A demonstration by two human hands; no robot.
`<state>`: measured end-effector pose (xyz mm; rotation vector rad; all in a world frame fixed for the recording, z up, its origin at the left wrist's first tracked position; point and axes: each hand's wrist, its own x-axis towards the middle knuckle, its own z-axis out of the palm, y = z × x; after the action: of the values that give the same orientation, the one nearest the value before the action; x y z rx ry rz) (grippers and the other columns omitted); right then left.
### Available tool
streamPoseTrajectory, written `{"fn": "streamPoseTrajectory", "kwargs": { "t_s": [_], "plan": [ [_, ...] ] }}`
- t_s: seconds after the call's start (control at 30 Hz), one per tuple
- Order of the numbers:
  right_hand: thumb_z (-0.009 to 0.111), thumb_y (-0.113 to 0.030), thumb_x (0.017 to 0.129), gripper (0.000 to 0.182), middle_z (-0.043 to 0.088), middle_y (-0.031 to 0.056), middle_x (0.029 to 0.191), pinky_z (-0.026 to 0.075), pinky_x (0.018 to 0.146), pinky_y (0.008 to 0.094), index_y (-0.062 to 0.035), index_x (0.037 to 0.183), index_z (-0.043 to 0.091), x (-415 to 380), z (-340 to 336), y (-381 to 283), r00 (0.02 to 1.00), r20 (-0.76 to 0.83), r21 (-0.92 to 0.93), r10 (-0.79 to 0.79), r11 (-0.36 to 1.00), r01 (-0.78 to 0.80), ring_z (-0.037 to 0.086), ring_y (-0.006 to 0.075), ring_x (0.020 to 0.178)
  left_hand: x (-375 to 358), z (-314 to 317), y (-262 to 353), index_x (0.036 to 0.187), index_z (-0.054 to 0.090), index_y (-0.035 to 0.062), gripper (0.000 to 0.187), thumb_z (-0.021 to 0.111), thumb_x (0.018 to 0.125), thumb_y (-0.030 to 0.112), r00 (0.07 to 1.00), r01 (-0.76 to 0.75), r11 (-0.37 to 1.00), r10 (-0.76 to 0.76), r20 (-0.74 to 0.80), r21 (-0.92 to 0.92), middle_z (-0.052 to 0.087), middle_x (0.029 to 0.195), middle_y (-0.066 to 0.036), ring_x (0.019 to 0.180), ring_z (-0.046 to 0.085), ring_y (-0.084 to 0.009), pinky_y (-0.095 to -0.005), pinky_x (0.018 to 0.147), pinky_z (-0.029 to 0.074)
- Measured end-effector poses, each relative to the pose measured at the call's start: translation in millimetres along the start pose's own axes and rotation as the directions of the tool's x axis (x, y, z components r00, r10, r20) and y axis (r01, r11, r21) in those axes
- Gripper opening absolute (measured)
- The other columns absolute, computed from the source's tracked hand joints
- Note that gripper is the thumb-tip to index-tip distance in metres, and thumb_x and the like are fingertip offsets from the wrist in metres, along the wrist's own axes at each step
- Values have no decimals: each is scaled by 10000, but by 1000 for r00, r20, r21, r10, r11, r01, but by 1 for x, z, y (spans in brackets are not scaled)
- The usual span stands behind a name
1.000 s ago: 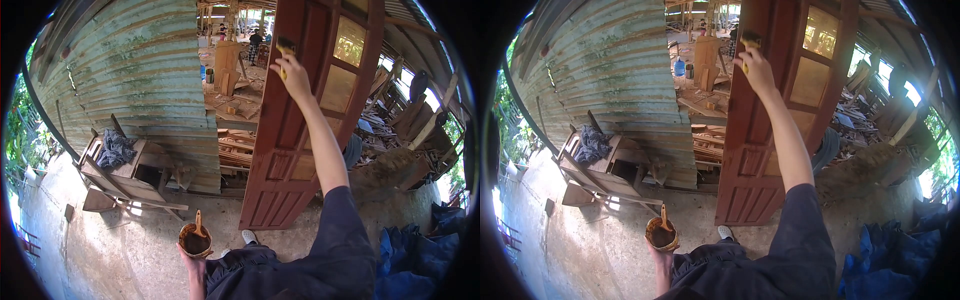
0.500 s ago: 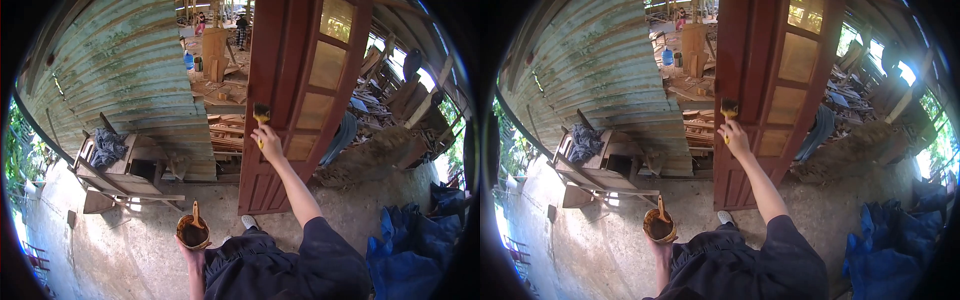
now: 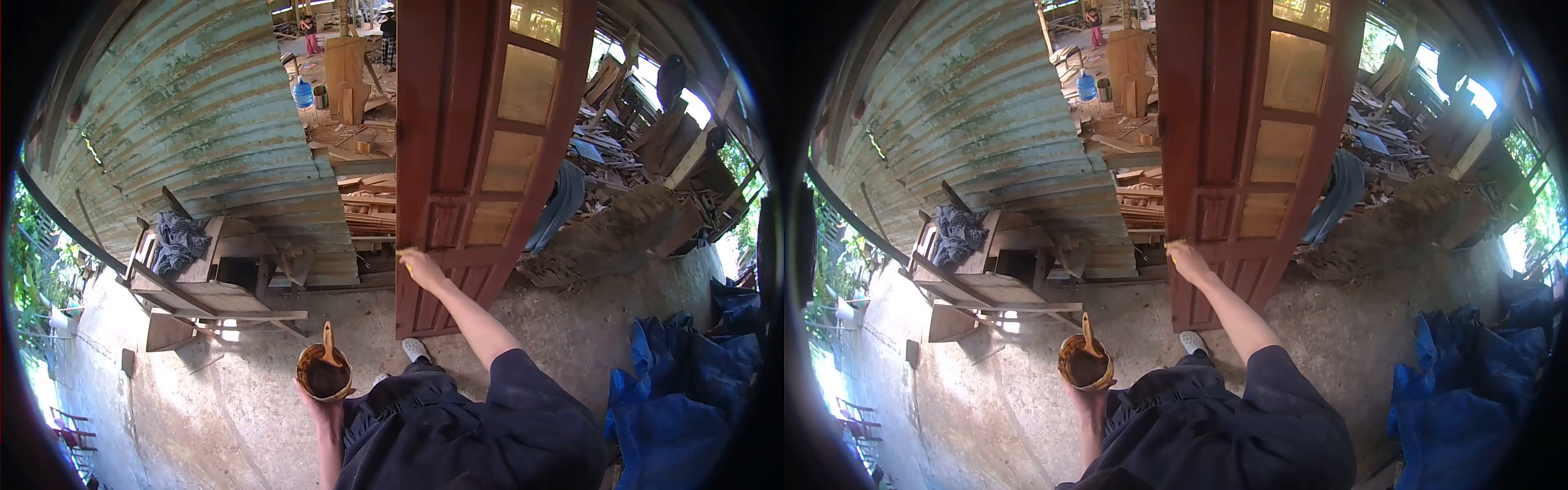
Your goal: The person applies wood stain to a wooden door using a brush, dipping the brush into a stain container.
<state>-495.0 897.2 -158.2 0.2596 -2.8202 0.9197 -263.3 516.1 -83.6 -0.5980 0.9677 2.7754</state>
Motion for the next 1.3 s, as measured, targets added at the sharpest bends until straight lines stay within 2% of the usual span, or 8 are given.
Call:
{"fn": "streamPoseTrajectory", "kwargs": {
  "t_s": [0.3, 0.43, 0.77, 0.8, 1.1, 1.17, 1.23, 1.3],
  "plan": [
    [637, -75, 987, 186, 739, 203, 1236, 587, 942, 451, -13, 1124, 745, 120, -216, -108, 917, -303, -4, -260, 962, 272, 723, 404, 1088, -7, -1, 0, 1521, 520, 157, 734, 361, 1047, 695, 999, -37, 999, 37, -16, -2, 699, 1329, -136, 1076, 757, -329, -456, 586, 695],
    [741, -110, 957, 153, 781, 201, 1024, 567, 840, 446, -51, 1095, 769, 160, -280, -124, 983, -46, -34, -180, 983, 179, 753, 377, 942, -5, 3, 2, 1529, 514, 156, 737, 365, 1046, 692, 998, -49, 999, 48, -33, -2, 697, 1335, -140, 1100, 752, -337, -461, 584, 696],
    [774, -104, 915, 138, 780, 206, 1005, 572, 846, 445, -50, 1042, 783, 207, -347, -159, 971, 168, -174, -173, 964, 202, 746, 362, 937, -2, 6, 0, 1534, 506, 212, 743, 337, 1034, 734, 995, -41, 998, 46, -86, 53, 678, 1362, -108, 1077, 747, -321, -470, 586, 674],
    [768, -112, 919, 135, 784, 199, 986, 578, 819, 440, -47, 1037, 780, 209, -352, -162, 946, 120, -184, -301, 930, 320, 752, 353, 892, -2, 5, -1, 1534, 506, 212, 743, 337, 1034, 734, 995, -42, 998, 46, -89, 51, 678, 1362, -108, 1077, 747, -321, -470, 586, 674],
    [777, -197, 926, 177, 771, 164, 879, 568, 748, 410, -49, 1022, 766, 229, -406, -187, 959, 40, -224, -279, 933, 281, 728, 294, 780, 13, 2, -8, 1524, 511, 218, 772, 330, 1022, 775, 992, -37, 997, 45, -118, 66, 677, 1371, -95, 1095, 738, -325, -519, 638, 648],
    [780, -210, 925, 190, 772, 166, 881, 565, 744, 410, -52, 1029, 767, 236, -419, -193, 943, 17, -241, -331, 914, 326, 731, 288, 785, 18, -8, -9, 1587, 444, 212, 813, 283, 1039, 791, 1000, -26, 997, 27, -4, 70, 601, 1489, -124, 1236, 673, -357, -570, 737, 647],
    [753, -203, 940, 204, 767, 110, 887, 555, 802, 356, -53, 1076, 767, 248, -436, -191, 948, -46, -273, -316, 917, 293, 713, 195, 829, 22, -5, -11, 1587, 443, 211, 814, 282, 1039, 791, 1000, -25, 998, 26, -11, 65, 599, 1491, -124, 1235, 673, -359, -573, 737, 646],
    [756, -216, 957, 219, 778, 105, 925, 562, 836, 349, -62, 1112, 762, 258, -460, -191, 864, -147, -271, -481, 860, 432, 729, 189, 873, 25, 0, -14, 1587, 443, 210, 814, 282, 1039, 791, 1000, -25, 998, 26, -16, 57, 598, 1493, -124, 1233, 673, -360, -576, 736, 646]
  ]
}}
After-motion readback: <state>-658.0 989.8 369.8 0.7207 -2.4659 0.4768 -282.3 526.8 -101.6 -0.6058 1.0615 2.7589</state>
